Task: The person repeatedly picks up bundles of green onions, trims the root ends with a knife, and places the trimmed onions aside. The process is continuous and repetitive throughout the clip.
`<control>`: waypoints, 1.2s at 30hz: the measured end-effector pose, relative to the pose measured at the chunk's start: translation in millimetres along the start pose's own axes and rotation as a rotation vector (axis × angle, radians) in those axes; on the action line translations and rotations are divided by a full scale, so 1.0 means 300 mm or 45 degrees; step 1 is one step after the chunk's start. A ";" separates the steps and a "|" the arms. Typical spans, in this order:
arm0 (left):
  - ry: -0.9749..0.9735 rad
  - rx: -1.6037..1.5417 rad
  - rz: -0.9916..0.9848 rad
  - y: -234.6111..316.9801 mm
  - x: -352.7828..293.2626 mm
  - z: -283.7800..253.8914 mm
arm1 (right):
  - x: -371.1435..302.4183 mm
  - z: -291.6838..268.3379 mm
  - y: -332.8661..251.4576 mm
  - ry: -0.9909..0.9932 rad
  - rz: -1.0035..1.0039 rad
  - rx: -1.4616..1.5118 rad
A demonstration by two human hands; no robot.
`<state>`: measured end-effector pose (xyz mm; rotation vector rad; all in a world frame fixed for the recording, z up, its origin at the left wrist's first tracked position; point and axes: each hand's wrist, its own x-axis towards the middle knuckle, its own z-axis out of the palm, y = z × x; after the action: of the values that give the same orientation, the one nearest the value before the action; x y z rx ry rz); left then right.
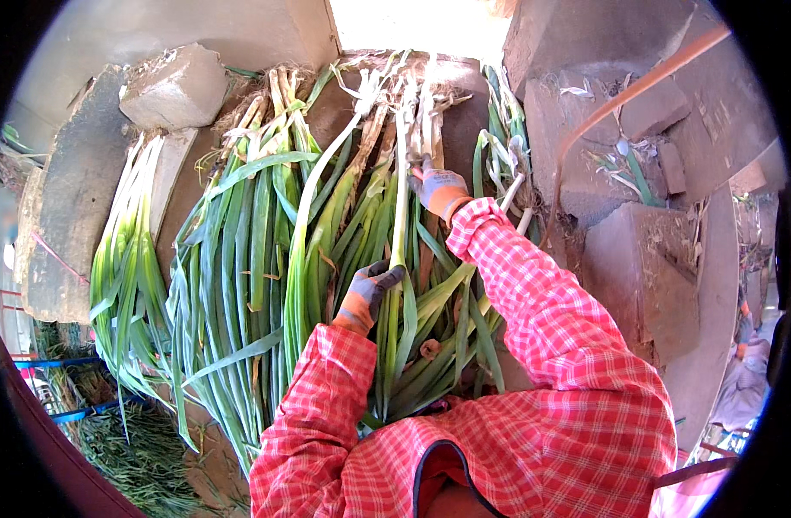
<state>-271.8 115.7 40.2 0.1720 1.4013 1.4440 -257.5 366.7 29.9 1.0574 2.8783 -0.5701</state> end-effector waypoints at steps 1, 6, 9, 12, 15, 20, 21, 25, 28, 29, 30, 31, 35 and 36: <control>-0.023 -0.053 -0.031 -0.009 0.002 -0.017 | -0.005 -0.004 0.005 0.013 -0.058 -0.012; -0.230 -0.411 -0.102 -0.059 0.001 -0.077 | -0.243 -0.029 0.036 0.020 -0.105 0.004; -0.154 0.346 0.114 0.000 -0.024 -0.066 | -0.556 -0.079 0.118 0.247 -0.058 -0.027; -0.003 0.696 0.133 -0.059 0.094 -0.116 | -0.865 -0.009 0.297 0.216 -0.021 -0.214; 0.262 1.485 0.018 0.033 0.181 -0.034 | -1.033 0.000 0.406 -0.257 0.177 -0.513; 0.328 1.886 -0.053 0.085 0.155 0.132 | -0.944 -0.001 0.498 -0.013 0.042 0.382; 0.349 1.813 0.006 0.106 0.146 0.155 | -0.849 0.085 0.558 0.051 0.205 0.922; 0.061 0.755 0.116 0.122 0.094 0.069 | -0.622 0.177 0.510 0.103 0.799 0.512; 0.079 0.607 -0.069 0.085 0.030 0.046 | -0.565 0.206 0.463 0.182 0.904 0.901; 0.074 0.866 0.051 0.050 0.032 0.023 | -0.530 0.244 0.469 0.269 0.859 1.062; 0.126 1.058 0.151 -0.040 0.064 -0.035 | -0.486 0.258 0.468 0.347 0.797 1.216; 0.183 1.249 0.228 -0.117 0.083 -0.084 | -0.458 0.231 0.425 0.432 0.788 1.051; 0.030 1.436 0.058 -0.050 0.035 0.097 | -0.322 0.195 0.405 0.347 1.047 1.347; 0.040 1.480 0.025 -0.038 0.031 0.128 | -0.300 0.212 0.398 0.398 1.007 1.590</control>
<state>-242.1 144.0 37.9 0.8862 2.1104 0.4811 -119.6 372.8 -55.8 2.2973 1.6865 -2.2722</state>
